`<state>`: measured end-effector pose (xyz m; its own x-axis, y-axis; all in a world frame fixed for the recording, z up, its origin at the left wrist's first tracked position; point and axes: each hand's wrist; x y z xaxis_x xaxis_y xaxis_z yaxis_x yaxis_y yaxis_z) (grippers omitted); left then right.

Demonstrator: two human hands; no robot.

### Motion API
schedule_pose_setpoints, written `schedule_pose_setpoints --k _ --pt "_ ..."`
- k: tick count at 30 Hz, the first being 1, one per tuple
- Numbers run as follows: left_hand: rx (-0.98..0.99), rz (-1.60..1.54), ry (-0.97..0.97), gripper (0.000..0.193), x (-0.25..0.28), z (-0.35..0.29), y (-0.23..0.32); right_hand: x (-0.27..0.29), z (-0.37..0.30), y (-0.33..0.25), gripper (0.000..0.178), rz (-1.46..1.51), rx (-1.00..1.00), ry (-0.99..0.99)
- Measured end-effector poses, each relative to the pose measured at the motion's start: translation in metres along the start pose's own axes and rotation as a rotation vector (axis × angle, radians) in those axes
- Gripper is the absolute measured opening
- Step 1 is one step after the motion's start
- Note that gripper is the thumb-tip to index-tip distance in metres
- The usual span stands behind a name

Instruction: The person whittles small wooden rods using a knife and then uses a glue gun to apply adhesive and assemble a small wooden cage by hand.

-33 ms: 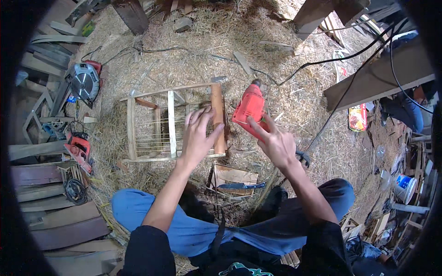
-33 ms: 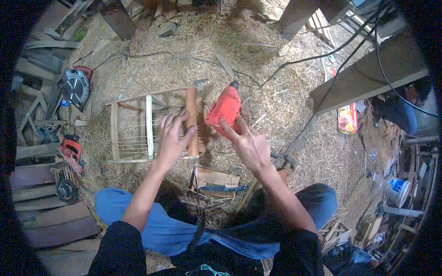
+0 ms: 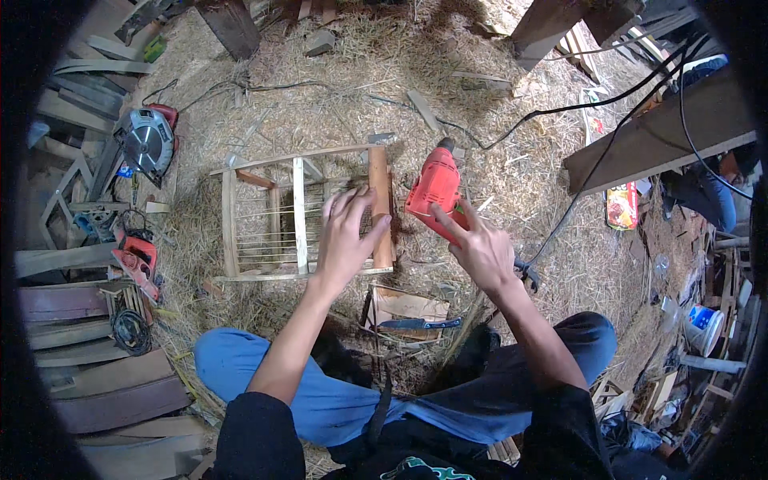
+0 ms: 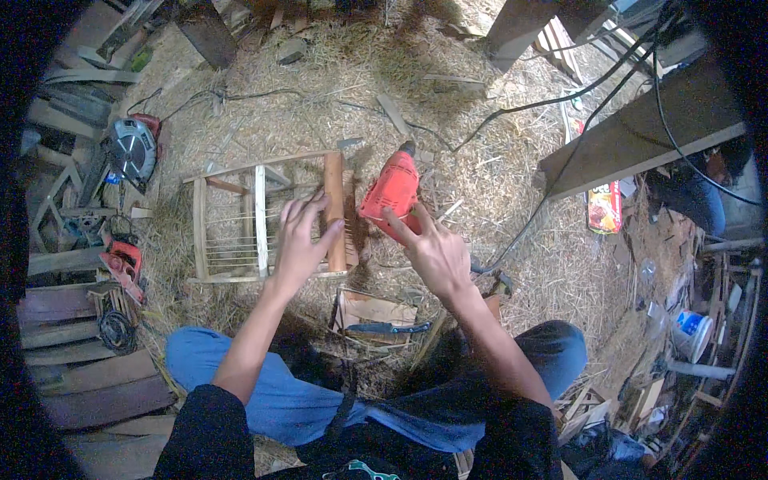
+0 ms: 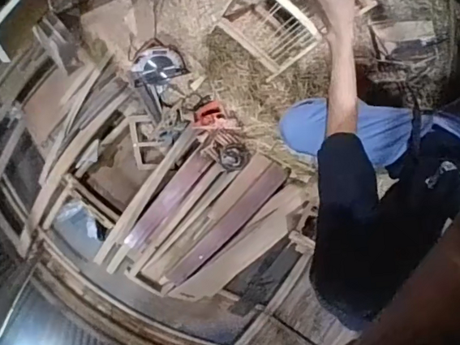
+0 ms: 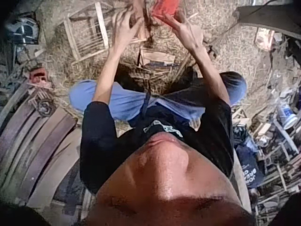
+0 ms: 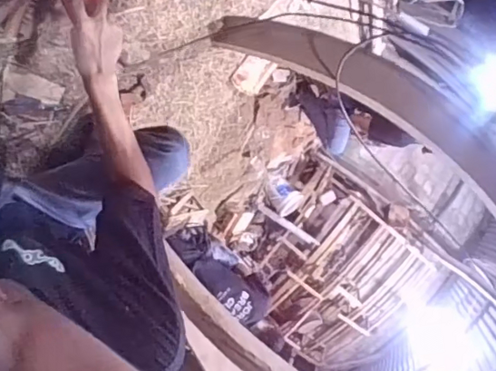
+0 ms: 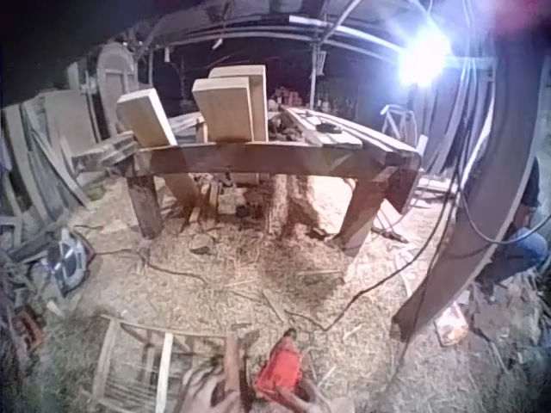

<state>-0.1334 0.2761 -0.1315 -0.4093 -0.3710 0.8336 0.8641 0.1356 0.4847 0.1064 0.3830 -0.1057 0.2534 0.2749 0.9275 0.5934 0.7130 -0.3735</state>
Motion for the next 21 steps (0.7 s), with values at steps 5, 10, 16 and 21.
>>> schedule_pose_setpoints --k 5,10,16,21 --pt "-0.013 0.024 0.011 0.044 0.002 0.0 0.0 -0.023 0.002 0.014 0.082 -0.073 0.066 0.02" --pt "-0.028 0.009 0.013 0.044 -0.002 0.0 -0.003 -0.038 0.004 0.023 0.075 -0.109 0.072 -0.03" --pt "-0.031 0.002 0.049 0.044 -0.005 -0.001 -0.005 -0.062 0.011 0.035 0.069 -0.209 0.103 -0.074" --pt "-0.013 0.009 0.014 0.045 -0.006 -0.001 -0.005 -0.106 0.002 0.043 0.069 -0.253 0.105 -0.076"
Point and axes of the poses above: each hand's wrist, its own z-axis towards the middle knuckle, its own x-axis out of the back of the hand, y = z × x, and after that the axes turned 7 degrees about z, right-handed
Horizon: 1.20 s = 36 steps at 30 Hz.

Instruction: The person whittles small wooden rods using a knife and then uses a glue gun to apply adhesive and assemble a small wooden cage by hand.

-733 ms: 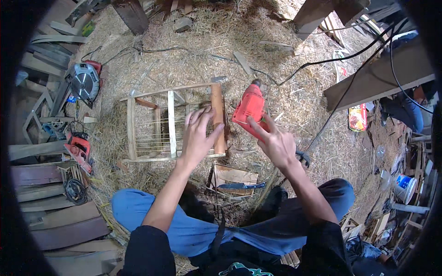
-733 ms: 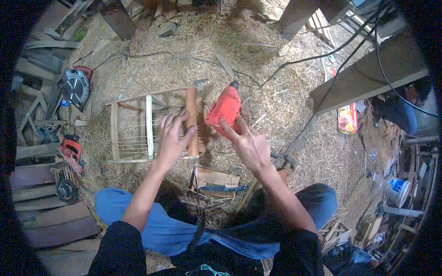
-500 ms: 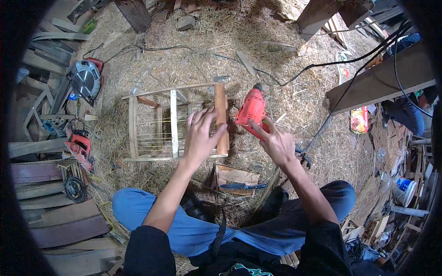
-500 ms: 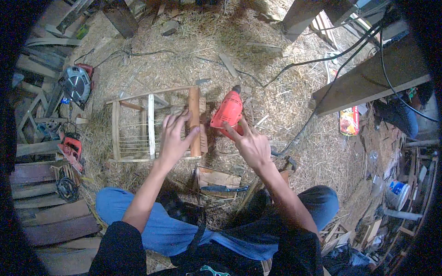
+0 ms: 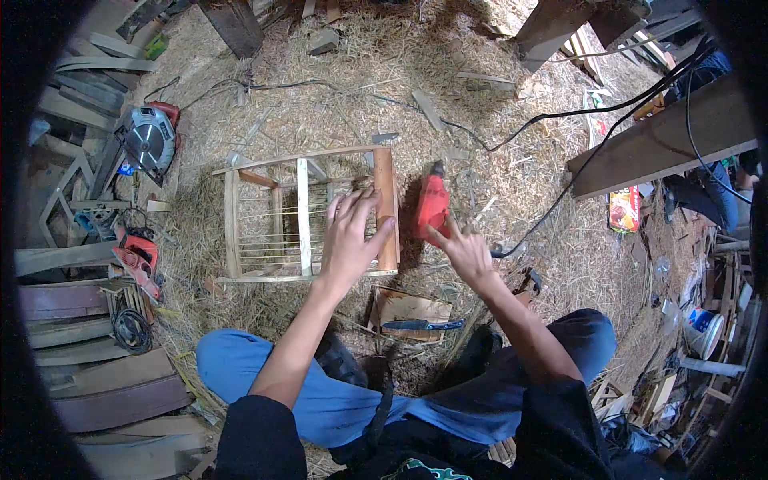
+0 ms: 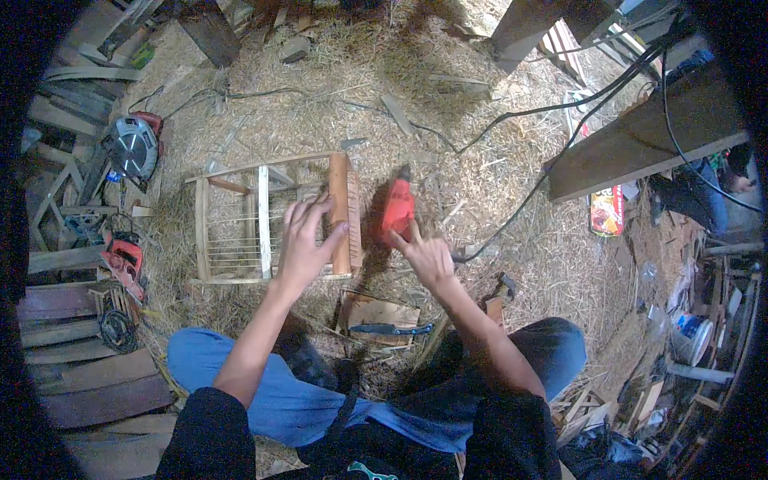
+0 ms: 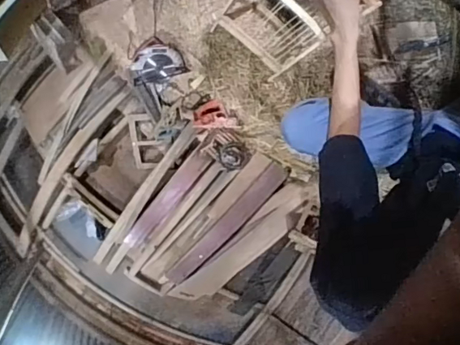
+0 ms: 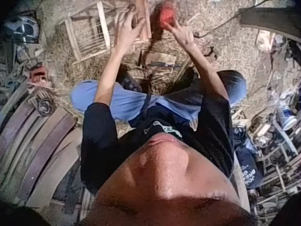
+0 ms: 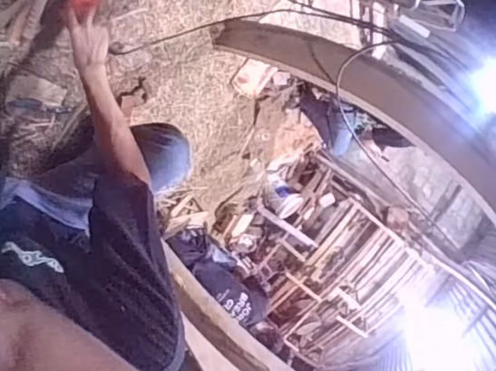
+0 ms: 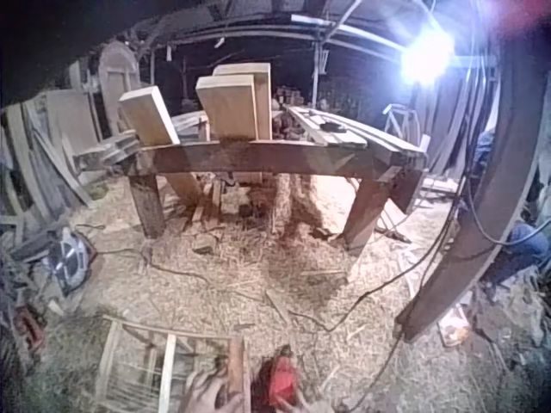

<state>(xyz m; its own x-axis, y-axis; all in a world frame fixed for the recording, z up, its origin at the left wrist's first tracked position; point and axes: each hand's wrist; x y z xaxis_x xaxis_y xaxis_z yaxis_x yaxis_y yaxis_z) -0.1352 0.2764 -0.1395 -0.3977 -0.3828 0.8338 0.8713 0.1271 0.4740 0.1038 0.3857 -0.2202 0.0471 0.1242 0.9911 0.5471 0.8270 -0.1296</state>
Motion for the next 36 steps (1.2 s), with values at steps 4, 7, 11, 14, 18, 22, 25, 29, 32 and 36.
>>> schedule_pose_setpoints --k 4,7,11,14,18,22,25,29,32,36 --pt "-0.022 0.019 0.023 0.045 0.001 -0.003 0.001 -0.011 -0.012 -0.008 0.061 -0.071 0.093 -0.106" --pt "-0.009 0.005 0.011 0.043 0.004 0.0 0.006 -0.007 -0.011 -0.008 0.048 0.032 0.066 -0.089" --pt "-0.008 -0.003 0.006 0.041 0.007 0.001 0.012 -0.001 -0.01 -0.006 0.032 0.185 -0.005 0.008" --pt "-0.009 -0.006 0.011 0.04 0.004 0.002 0.012 0.009 -0.009 -0.002 0.032 0.182 -0.013 0.033" --pt "0.014 0.006 0.044 0.036 0.001 0.004 0.014 0.014 -0.002 0.005 0.024 0.247 -0.083 0.123" --pt "0.027 0.023 0.046 0.031 -0.002 0.006 0.013 0.015 -0.002 0.019 0.024 0.247 -0.218 0.169" --pt "0.017 0.021 0.063 0.033 -0.005 0.006 0.012 0.006 -0.004 0.03 0.023 0.184 -0.281 0.246" --pt "0.022 0.006 0.051 0.031 -0.004 0.006 0.01 -0.007 -0.003 0.035 0.025 0.073 -0.371 0.172" --pt "0.031 0.01 0.034 0.03 -0.003 0.007 0.012 -0.019 -0.005 0.036 0.03 -0.006 -0.42 0.106" --pt "0.034 0.021 0.041 0.027 -0.004 0.007 0.01 -0.025 -0.003 0.046 0.04 0.04 -0.438 -0.037"
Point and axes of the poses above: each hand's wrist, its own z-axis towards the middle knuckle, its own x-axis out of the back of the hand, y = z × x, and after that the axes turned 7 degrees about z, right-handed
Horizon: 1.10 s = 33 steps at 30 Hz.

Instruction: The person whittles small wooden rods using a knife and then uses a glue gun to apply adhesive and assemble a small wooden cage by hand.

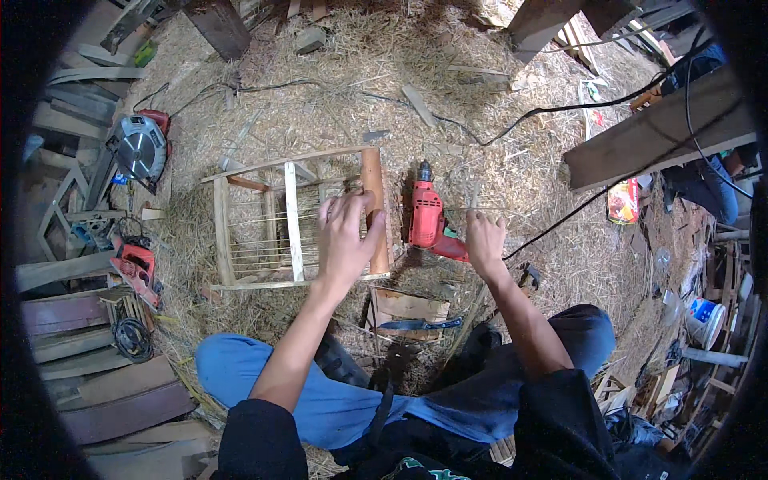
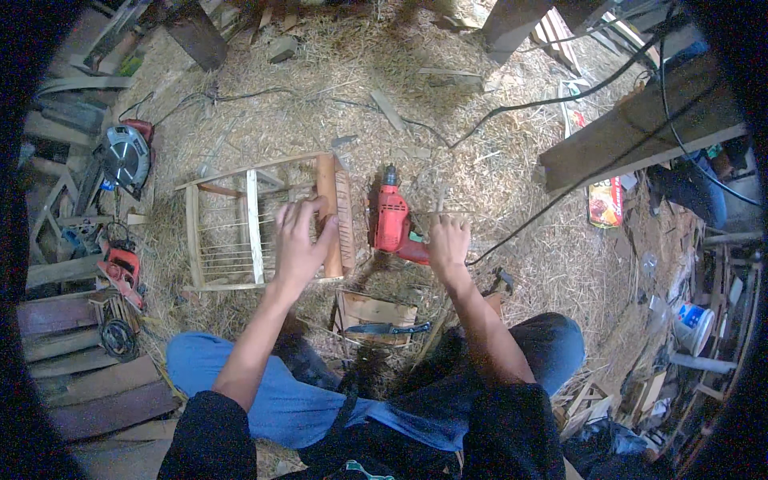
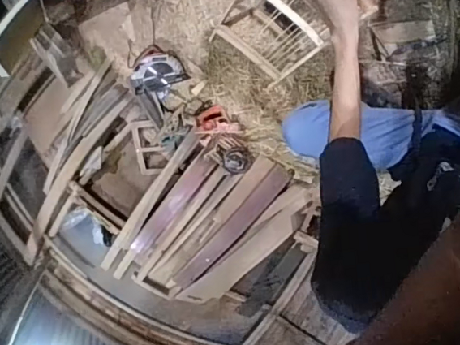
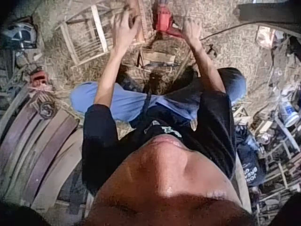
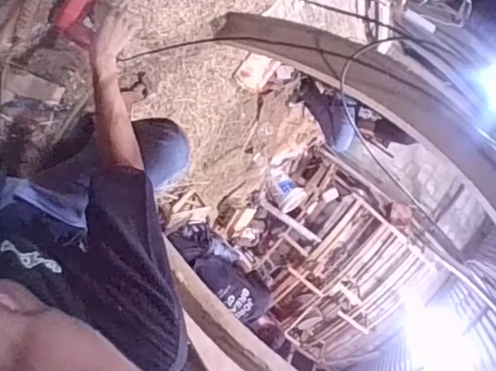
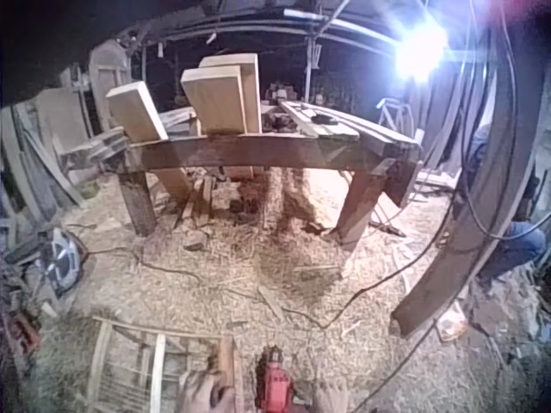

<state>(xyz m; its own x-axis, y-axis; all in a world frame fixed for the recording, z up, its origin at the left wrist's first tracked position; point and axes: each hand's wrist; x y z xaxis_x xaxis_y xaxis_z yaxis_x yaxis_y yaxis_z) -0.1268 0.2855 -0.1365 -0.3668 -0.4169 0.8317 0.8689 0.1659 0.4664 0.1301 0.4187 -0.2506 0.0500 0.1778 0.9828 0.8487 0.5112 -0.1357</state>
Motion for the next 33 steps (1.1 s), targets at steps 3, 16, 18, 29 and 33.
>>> schedule_pose_setpoints --k 3,16,18,29,33 --pt "-0.035 -0.031 0.004 0.028 0.0 0.0 -0.001 0.003 0.006 0.004 0.025 -0.039 -0.014 -0.016" --pt "-0.038 0.005 0.004 0.027 0.001 0.004 0.007 0.105 -0.017 0.006 0.016 -0.152 0.04 0.175" --pt "0.009 -0.004 0.008 0.027 0.0 0.004 0.006 0.121 -0.022 0.008 0.013 -0.127 0.038 0.219" --pt "0.05 0.043 0.03 0.066 -0.006 0.014 0.018 0.147 -0.036 -0.002 0.019 1.275 -0.147 -0.142" --pt "0.052 0.14 -0.056 0.078 -0.006 0.012 0.01 0.15 -0.038 -0.016 0.016 1.448 -0.111 -0.17"
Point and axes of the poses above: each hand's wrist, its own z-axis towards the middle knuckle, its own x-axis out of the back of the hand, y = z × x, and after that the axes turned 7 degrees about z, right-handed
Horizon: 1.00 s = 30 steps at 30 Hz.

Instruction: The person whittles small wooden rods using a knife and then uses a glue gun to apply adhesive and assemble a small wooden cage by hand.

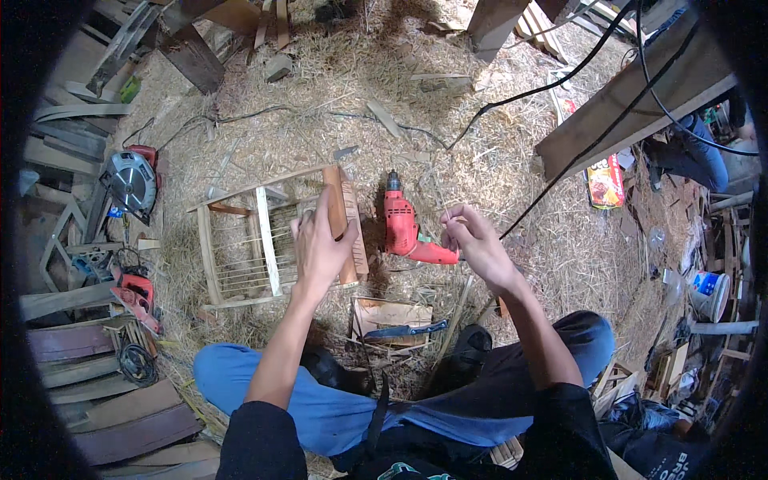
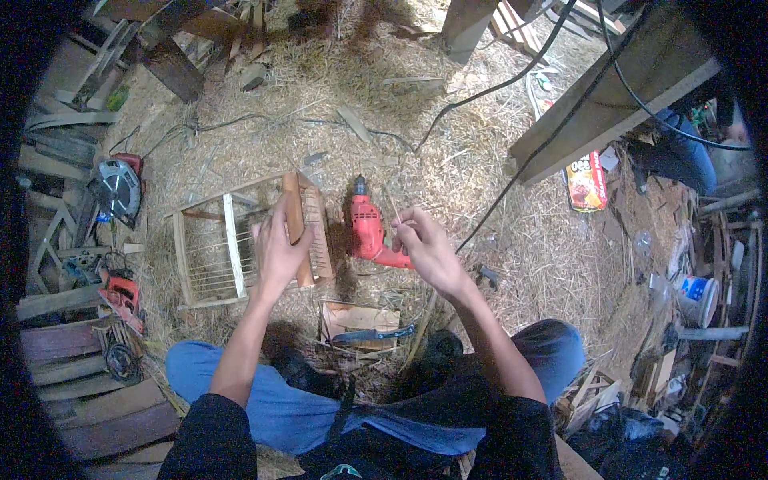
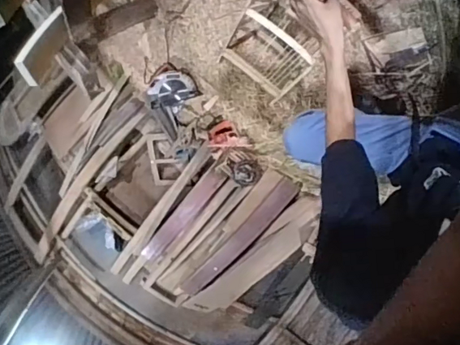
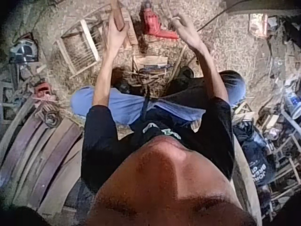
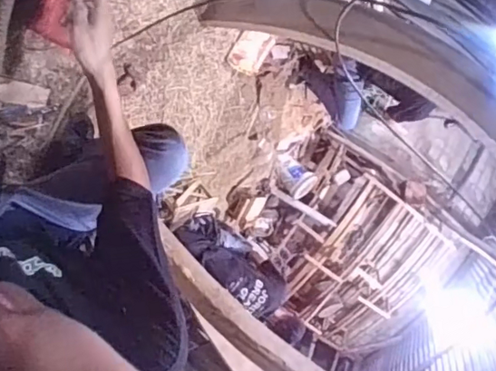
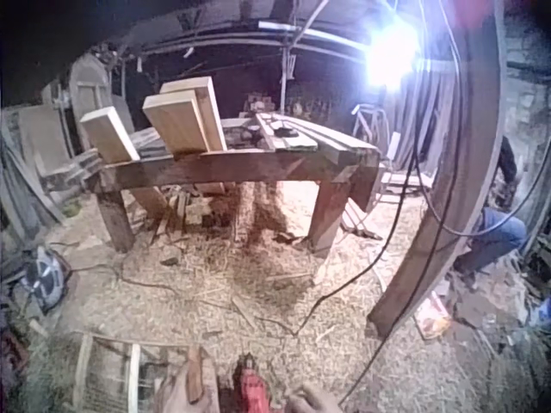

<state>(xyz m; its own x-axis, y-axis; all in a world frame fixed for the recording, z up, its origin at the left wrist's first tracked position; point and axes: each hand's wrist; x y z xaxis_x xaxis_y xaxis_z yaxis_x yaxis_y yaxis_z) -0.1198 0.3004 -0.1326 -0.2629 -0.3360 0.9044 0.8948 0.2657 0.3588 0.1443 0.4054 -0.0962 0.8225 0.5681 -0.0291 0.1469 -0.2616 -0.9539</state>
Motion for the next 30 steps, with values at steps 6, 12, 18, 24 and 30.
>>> schedule_pose_setpoints --k 6,12,18,24,30 --pt "0.137 -0.153 -0.074 0.08 0.028 0.002 0.005 -0.017 0.01 0.015 0.019 -0.123 0.078 0.061" --pt "0.229 -0.548 0.189 0.067 0.064 0.011 -0.006 -0.048 0.033 0.016 0.033 -0.245 0.227 0.195" --pt "0.315 -0.749 0.367 0.052 0.119 -0.004 0.0 -0.101 0.021 -0.031 0.034 -0.01 0.116 0.006" --pt "0.343 -0.973 0.461 0.052 0.152 -0.021 0.002 -0.141 0.025 -0.065 0.03 0.073 0.159 0.068" --pt "0.159 -1.068 0.311 0.066 0.167 -0.033 0.002 -0.135 0.032 -0.09 0.028 0.147 0.153 0.08"
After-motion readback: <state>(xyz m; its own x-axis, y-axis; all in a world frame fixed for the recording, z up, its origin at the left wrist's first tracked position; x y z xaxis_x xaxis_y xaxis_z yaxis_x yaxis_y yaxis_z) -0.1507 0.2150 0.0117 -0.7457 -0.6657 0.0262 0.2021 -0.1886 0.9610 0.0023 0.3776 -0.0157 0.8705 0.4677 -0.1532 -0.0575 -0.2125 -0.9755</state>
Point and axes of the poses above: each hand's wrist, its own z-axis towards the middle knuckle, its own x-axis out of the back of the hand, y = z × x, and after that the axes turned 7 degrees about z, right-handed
